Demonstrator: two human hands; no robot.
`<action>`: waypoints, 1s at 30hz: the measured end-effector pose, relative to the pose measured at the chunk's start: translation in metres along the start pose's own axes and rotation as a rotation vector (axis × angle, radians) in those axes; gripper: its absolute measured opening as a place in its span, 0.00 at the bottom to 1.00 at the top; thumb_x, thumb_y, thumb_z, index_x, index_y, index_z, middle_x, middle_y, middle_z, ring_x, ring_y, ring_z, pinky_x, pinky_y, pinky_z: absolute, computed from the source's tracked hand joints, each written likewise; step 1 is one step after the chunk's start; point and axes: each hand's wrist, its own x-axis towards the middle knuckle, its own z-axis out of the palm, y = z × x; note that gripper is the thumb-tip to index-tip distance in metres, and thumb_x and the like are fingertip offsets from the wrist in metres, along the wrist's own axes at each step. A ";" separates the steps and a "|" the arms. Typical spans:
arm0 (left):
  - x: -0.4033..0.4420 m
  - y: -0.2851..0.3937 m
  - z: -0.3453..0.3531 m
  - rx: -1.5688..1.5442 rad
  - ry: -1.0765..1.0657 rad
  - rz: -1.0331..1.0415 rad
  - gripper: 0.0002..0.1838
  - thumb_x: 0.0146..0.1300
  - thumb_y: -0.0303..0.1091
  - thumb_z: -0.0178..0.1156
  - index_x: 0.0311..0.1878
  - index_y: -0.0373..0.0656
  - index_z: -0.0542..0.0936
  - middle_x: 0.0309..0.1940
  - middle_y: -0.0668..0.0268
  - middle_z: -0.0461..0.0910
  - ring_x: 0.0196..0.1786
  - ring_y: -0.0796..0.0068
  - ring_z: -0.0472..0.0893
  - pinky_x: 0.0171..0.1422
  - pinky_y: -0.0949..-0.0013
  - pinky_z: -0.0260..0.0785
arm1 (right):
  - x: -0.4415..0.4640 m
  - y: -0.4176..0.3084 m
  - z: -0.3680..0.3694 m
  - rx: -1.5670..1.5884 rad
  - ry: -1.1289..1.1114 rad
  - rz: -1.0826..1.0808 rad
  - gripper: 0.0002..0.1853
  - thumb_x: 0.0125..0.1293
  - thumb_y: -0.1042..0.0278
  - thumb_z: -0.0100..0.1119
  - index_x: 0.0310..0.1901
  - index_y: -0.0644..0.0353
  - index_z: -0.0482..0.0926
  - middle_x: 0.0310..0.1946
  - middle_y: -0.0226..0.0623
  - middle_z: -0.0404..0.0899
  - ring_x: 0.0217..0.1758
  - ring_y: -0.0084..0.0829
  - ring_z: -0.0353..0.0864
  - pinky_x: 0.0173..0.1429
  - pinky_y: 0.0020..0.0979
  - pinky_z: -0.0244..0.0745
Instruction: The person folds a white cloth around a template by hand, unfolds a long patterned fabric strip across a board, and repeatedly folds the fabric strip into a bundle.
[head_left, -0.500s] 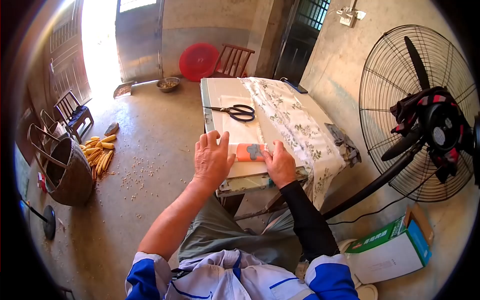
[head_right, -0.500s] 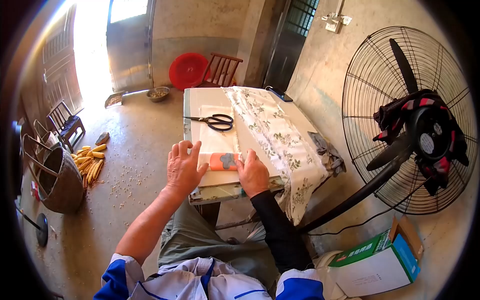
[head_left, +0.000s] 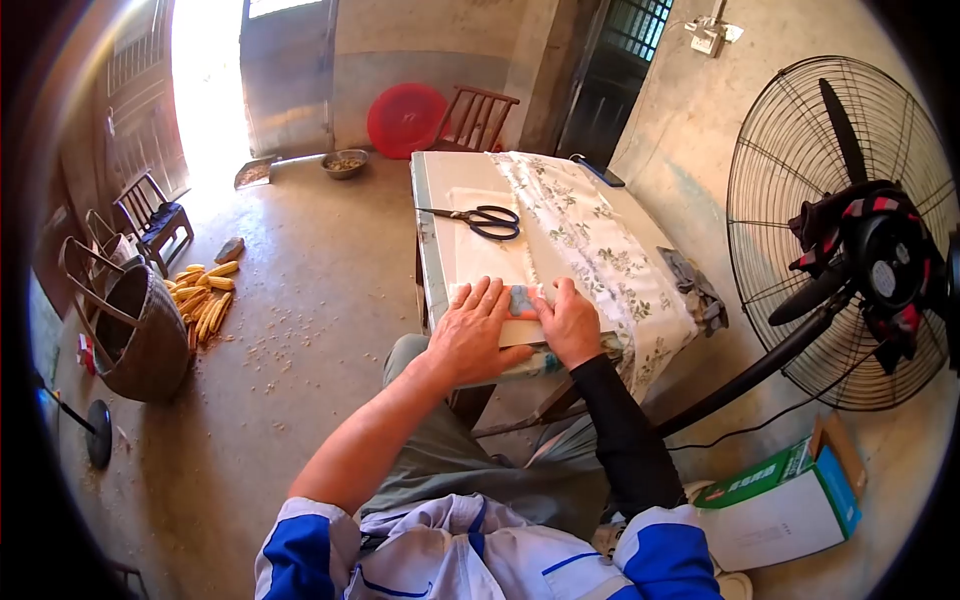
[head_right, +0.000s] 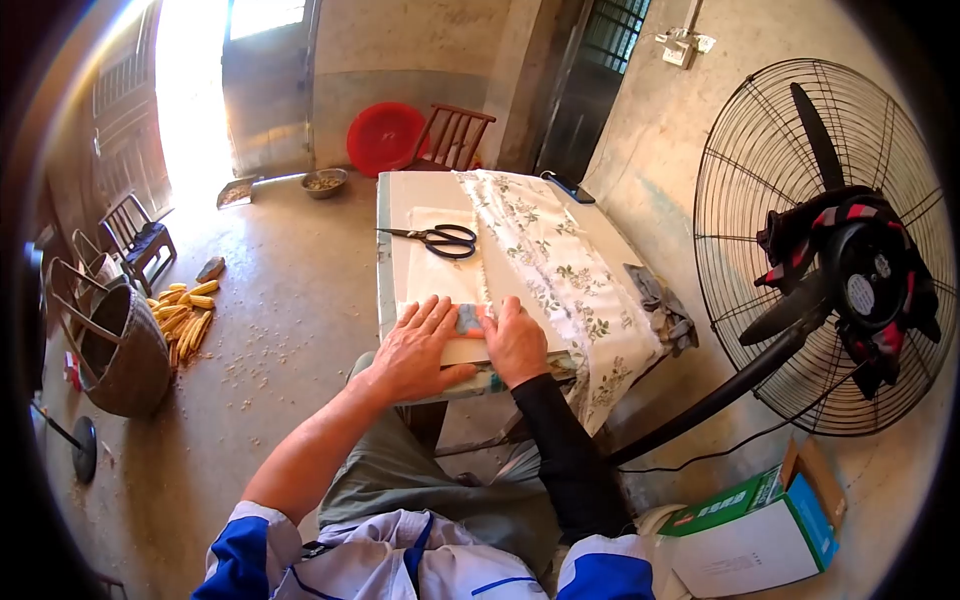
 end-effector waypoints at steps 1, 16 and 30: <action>0.000 0.002 -0.003 0.000 -0.012 -0.005 0.55 0.69 0.68 0.63 0.80 0.27 0.65 0.83 0.41 0.62 0.88 0.44 0.57 0.92 0.47 0.45 | 0.000 -0.003 -0.002 -0.014 0.011 -0.013 0.22 0.74 0.56 0.68 0.56 0.66 0.75 0.51 0.58 0.85 0.51 0.58 0.87 0.51 0.52 0.81; -0.006 -0.004 -0.014 -0.051 0.029 0.001 0.49 0.65 0.62 0.68 0.80 0.37 0.69 0.82 0.40 0.64 0.86 0.40 0.60 0.91 0.44 0.48 | -0.008 0.012 0.011 -0.051 -0.241 -0.375 0.43 0.79 0.35 0.57 0.76 0.71 0.71 0.81 0.57 0.67 0.87 0.52 0.61 0.86 0.51 0.55; -0.025 -0.008 -0.015 -0.118 0.133 0.030 0.39 0.65 0.55 0.72 0.72 0.40 0.77 0.75 0.49 0.75 0.80 0.45 0.71 0.87 0.38 0.53 | -0.034 0.005 -0.012 -0.081 -0.152 -0.488 0.37 0.73 0.49 0.69 0.72 0.71 0.75 0.75 0.55 0.74 0.81 0.51 0.70 0.81 0.49 0.63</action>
